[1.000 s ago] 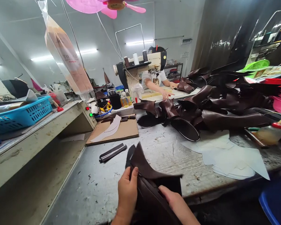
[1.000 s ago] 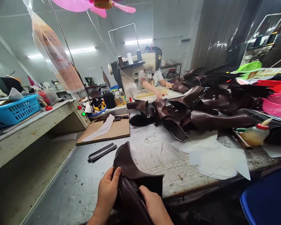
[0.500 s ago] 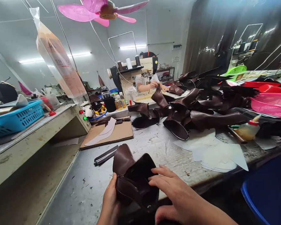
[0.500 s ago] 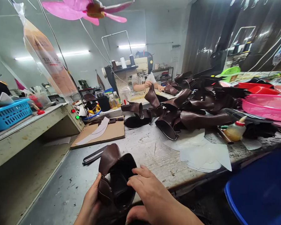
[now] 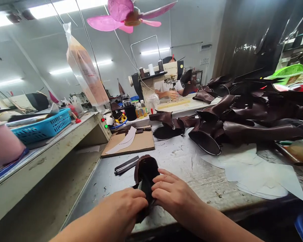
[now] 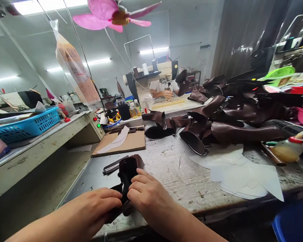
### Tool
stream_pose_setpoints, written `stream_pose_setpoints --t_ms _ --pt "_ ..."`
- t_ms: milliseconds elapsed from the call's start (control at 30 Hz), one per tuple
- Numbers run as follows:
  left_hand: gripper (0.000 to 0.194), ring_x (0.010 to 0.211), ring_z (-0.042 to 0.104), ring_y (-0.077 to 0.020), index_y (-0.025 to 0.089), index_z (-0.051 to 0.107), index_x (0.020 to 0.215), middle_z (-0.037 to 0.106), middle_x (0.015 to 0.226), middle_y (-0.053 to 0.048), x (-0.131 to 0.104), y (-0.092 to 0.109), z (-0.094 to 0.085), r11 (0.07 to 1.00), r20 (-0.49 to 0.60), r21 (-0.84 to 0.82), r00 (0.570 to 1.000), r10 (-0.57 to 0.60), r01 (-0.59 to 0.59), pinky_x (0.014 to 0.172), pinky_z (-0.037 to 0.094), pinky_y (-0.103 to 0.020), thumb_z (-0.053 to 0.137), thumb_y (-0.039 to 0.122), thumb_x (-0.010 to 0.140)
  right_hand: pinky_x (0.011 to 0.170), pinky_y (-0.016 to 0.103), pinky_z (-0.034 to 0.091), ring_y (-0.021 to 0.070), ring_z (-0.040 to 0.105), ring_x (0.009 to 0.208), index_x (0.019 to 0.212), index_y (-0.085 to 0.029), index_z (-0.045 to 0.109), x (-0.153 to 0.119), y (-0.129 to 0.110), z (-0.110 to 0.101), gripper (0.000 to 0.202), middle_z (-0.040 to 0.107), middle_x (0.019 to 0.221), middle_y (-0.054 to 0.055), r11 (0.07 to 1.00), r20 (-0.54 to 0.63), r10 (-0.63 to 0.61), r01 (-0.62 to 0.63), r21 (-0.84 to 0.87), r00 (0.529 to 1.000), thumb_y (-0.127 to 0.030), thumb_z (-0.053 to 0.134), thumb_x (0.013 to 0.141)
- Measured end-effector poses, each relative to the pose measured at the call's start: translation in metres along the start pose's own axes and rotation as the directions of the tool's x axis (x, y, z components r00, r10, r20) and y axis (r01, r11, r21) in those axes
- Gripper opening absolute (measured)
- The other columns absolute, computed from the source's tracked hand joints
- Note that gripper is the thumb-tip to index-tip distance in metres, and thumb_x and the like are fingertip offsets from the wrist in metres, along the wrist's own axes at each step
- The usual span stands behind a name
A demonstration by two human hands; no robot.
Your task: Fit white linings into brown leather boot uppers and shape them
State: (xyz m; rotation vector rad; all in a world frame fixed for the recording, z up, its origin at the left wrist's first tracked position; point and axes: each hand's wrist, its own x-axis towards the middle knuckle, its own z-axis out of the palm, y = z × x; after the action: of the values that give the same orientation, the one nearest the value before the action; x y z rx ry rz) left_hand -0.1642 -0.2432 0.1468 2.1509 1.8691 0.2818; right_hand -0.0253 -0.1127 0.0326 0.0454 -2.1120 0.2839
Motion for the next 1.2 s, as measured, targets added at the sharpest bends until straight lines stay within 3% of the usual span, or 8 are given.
stream_pose_setpoints --t_ms 233,433,567,667,767,967,1100,1200 --pt "0.018 0.068 0.057 -0.0194 0.022 0.058 0.049 0.059 0.061 -0.003 0.035 -0.036 0.012 0.933 0.081 0.35 0.995 0.059 -0.084 0.065 0.045 -0.028 0.058 0.011 0.063 0.096 0.037 0.047 0.0182 0.062 0.08 0.071 -0.017 0.061 0.015 0.002 -0.002 0.027 0.068 0.074 0.005 0.999 -0.103 -0.039 0.042 0.024 0.994 -0.019 0.046 0.093" --pt "0.024 0.07 0.059 -0.0143 0.02 0.064 0.063 0.063 0.078 -0.002 0.048 -0.029 -0.007 0.937 -0.239 0.299 0.965 -0.109 0.18 0.066 0.045 -0.026 0.045 0.016 0.077 0.103 0.039 0.037 0.0152 0.057 0.074 0.077 -0.018 0.06 0.018 0.005 -0.023 0.021 0.063 0.073 0.002 0.997 0.009 -0.034 0.034 -0.063 0.999 -0.026 0.05 0.093" --pt "0.023 0.101 0.06 -0.022 0.021 0.067 0.063 0.065 0.109 -0.006 0.05 -0.016 -0.006 0.948 -0.346 0.286 0.938 -0.036 0.142 0.088 0.048 -0.034 0.049 0.019 0.077 0.071 0.03 0.041 0.0139 0.048 0.061 0.065 -0.021 0.055 0.012 0.001 -0.027 0.028 0.056 0.061 -0.002 0.973 0.046 -0.119 0.126 -0.195 0.992 -0.034 0.055 0.089" --pt "0.022 0.124 0.046 -0.0263 0.024 0.071 0.067 0.061 0.125 -0.004 0.049 -0.003 -0.004 0.956 -0.225 0.282 0.963 0.151 -0.085 0.105 0.037 -0.041 0.053 0.021 0.08 0.065 0.03 0.036 0.0136 0.048 0.063 0.064 -0.02 0.055 0.009 -0.002 -0.035 0.03 0.059 0.063 -0.001 0.987 -0.028 -0.032 0.027 -0.16 0.999 -0.029 0.048 0.092" --pt "0.023 0.106 0.058 -0.02 0.028 0.073 0.077 0.072 0.096 -0.002 0.049 0.014 -0.013 0.967 -0.041 0.126 0.973 0.228 -0.222 0.106 0.035 -0.036 0.052 0.023 0.084 0.074 0.03 0.037 0.0134 0.056 0.074 0.073 -0.02 0.06 0.011 -0.006 -0.048 0.025 0.068 0.075 -0.001 0.997 0.001 0.069 -0.069 -0.036 0.998 -0.027 0.048 0.094" --pt "0.016 0.067 0.055 -0.0133 0.023 0.07 0.071 0.065 0.066 0.001 0.057 0.02 -0.033 0.995 0.3 0.006 0.949 0.095 -0.101 0.068 0.043 -0.022 0.056 0.022 0.078 0.078 0.029 0.036 0.0111 0.059 0.074 0.075 -0.02 0.063 0.017 -0.012 -0.064 0.018 0.071 0.078 -0.003 0.981 0.057 0.128 -0.135 0.141 0.99 -0.026 0.056 0.091" --pt "0.022 0.054 0.044 -0.0095 0.019 0.07 0.07 0.057 0.056 0.004 0.065 0.017 -0.025 0.993 0.138 0.057 0.984 -0.113 0.106 0.054 0.034 -0.022 0.051 0.027 0.078 0.072 0.028 0.035 0.0121 0.054 0.07 0.074 -0.018 0.065 0.017 -0.014 -0.073 0.011 0.066 0.071 -0.002 0.973 0.091 0.215 -0.221 0.066 0.972 -0.022 0.066 0.084" --pt "0.022 0.057 0.045 -0.0101 0.019 0.07 0.073 0.058 0.06 0.004 0.066 0.022 -0.023 0.989 0.064 -0.011 0.987 -0.146 0.147 0.055 0.034 -0.021 0.055 0.034 0.076 0.072 0.028 0.036 0.013 0.055 0.073 0.077 -0.018 0.067 0.017 -0.014 -0.082 0.007 0.067 0.074 -0.001 0.96 0.078 0.266 -0.271 0.068 0.961 -0.021 0.067 0.082"
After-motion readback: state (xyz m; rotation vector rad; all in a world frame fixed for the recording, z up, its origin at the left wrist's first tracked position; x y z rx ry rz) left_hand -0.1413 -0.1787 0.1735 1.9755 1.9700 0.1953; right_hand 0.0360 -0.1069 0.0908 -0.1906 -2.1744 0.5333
